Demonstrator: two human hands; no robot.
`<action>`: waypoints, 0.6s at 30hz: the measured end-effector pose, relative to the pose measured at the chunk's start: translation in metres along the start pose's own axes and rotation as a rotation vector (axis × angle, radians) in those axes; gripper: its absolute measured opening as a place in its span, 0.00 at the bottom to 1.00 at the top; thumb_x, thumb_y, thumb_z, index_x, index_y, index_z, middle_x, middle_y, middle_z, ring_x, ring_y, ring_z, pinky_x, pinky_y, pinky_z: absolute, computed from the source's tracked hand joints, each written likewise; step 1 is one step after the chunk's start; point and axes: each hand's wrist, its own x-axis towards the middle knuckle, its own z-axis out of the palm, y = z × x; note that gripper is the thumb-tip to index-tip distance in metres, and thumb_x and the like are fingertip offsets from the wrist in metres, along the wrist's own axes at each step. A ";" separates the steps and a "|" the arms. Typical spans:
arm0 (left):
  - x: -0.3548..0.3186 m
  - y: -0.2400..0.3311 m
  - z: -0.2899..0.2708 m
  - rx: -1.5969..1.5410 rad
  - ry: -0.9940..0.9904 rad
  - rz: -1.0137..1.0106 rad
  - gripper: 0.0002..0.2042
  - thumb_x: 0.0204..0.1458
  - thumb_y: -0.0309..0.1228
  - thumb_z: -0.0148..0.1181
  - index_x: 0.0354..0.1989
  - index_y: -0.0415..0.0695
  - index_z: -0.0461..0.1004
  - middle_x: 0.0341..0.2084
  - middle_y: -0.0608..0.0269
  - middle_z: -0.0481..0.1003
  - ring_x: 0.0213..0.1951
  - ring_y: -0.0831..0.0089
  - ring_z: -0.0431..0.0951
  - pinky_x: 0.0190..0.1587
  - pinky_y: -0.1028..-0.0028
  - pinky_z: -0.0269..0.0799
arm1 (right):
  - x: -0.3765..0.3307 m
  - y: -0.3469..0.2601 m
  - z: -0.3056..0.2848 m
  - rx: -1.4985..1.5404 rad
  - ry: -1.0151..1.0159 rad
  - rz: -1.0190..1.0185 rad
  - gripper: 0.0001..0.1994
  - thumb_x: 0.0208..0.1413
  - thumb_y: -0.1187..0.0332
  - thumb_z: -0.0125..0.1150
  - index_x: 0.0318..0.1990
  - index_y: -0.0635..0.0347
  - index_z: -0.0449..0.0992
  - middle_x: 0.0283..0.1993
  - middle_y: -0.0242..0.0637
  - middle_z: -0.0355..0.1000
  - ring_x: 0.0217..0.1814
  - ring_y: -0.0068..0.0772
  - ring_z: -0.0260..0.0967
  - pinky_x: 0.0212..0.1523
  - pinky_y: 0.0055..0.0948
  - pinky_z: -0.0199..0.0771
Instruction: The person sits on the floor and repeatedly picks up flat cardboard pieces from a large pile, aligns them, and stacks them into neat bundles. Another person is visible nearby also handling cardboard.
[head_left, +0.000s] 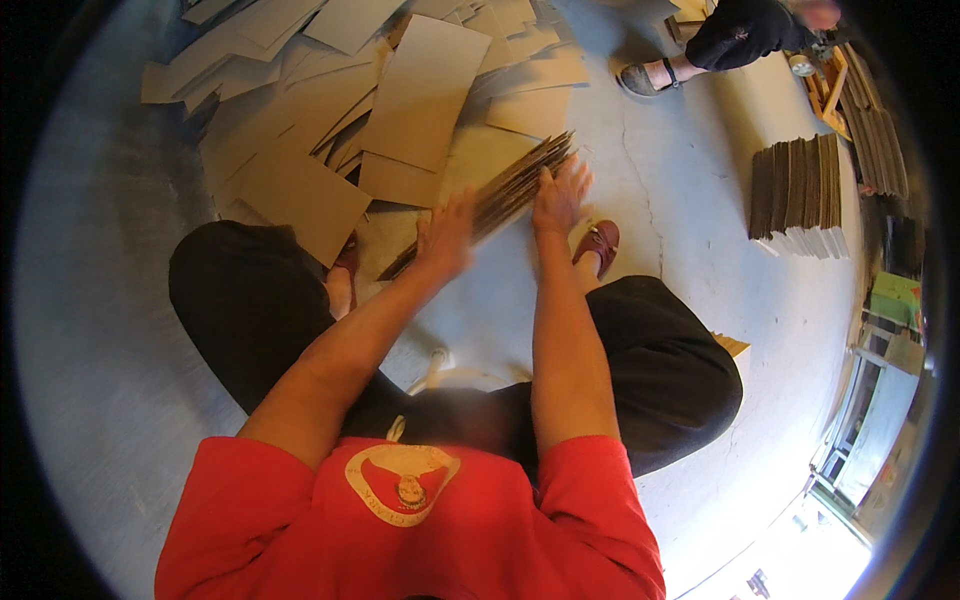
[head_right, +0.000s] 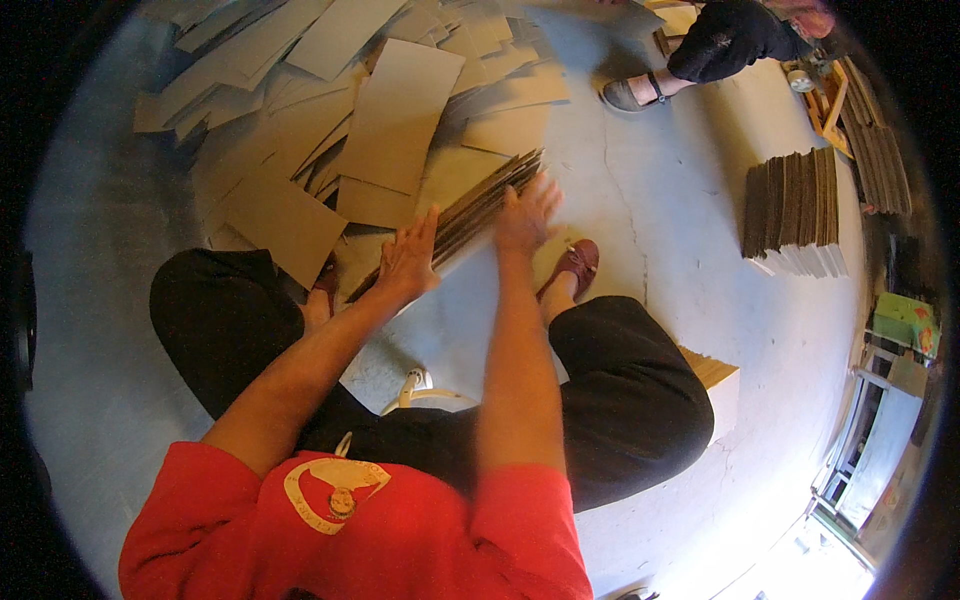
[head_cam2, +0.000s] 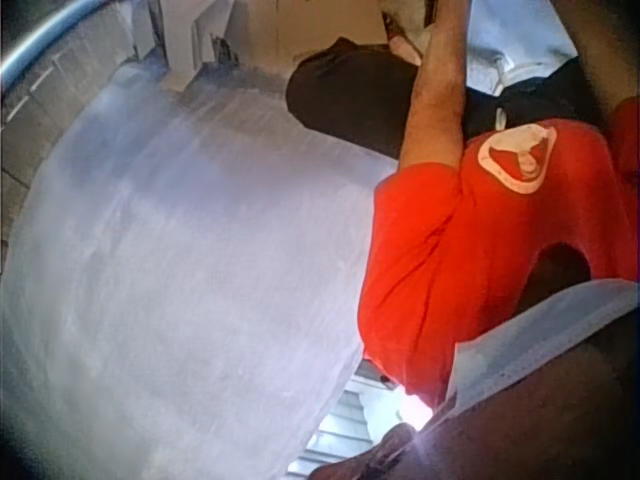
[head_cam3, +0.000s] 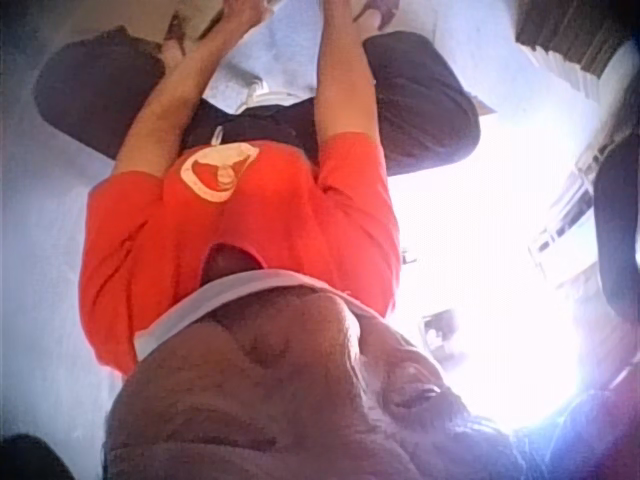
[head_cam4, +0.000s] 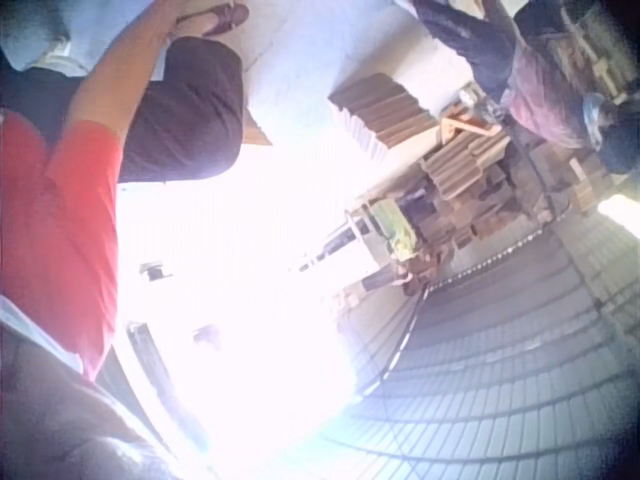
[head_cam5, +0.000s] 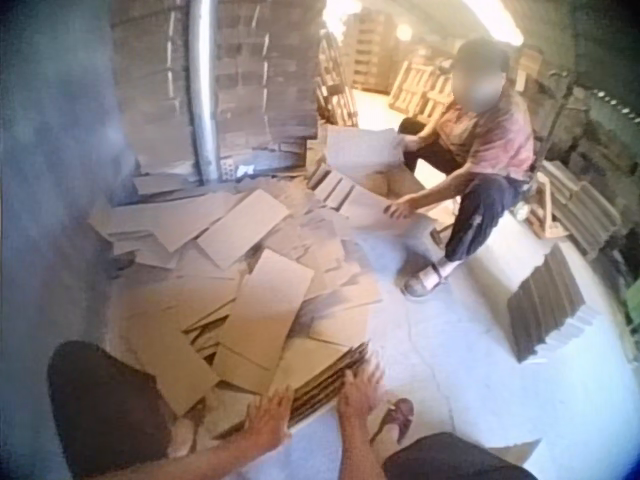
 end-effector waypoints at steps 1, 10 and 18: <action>0.002 0.000 -0.001 -0.006 0.007 -0.006 0.50 0.39 0.25 0.63 0.70 0.50 0.36 0.64 0.51 0.53 0.60 0.50 0.59 0.56 0.51 0.58 | 0.003 0.015 0.004 0.141 -0.049 0.032 0.36 0.59 0.49 0.50 0.71 0.49 0.44 0.73 0.47 0.42 0.75 0.48 0.37 0.66 0.61 0.40; 0.009 -0.017 0.010 -0.061 0.005 -0.086 0.51 0.39 0.28 0.65 0.70 0.46 0.35 0.64 0.51 0.53 0.61 0.51 0.58 0.59 0.51 0.55 | -0.018 -0.040 -0.011 -0.158 0.134 -0.416 0.32 0.57 0.49 0.51 0.66 0.53 0.57 0.70 0.44 0.51 0.73 0.47 0.43 0.66 0.63 0.38; 0.012 -0.024 0.022 -0.011 0.052 -0.052 0.30 0.36 0.24 0.65 0.51 0.40 0.58 0.46 0.45 0.67 0.48 0.47 0.69 0.48 0.53 0.66 | -0.035 -0.021 0.002 -0.162 0.000 -0.769 0.27 0.54 0.54 0.55 0.59 0.58 0.65 0.64 0.42 0.60 0.71 0.43 0.49 0.68 0.59 0.38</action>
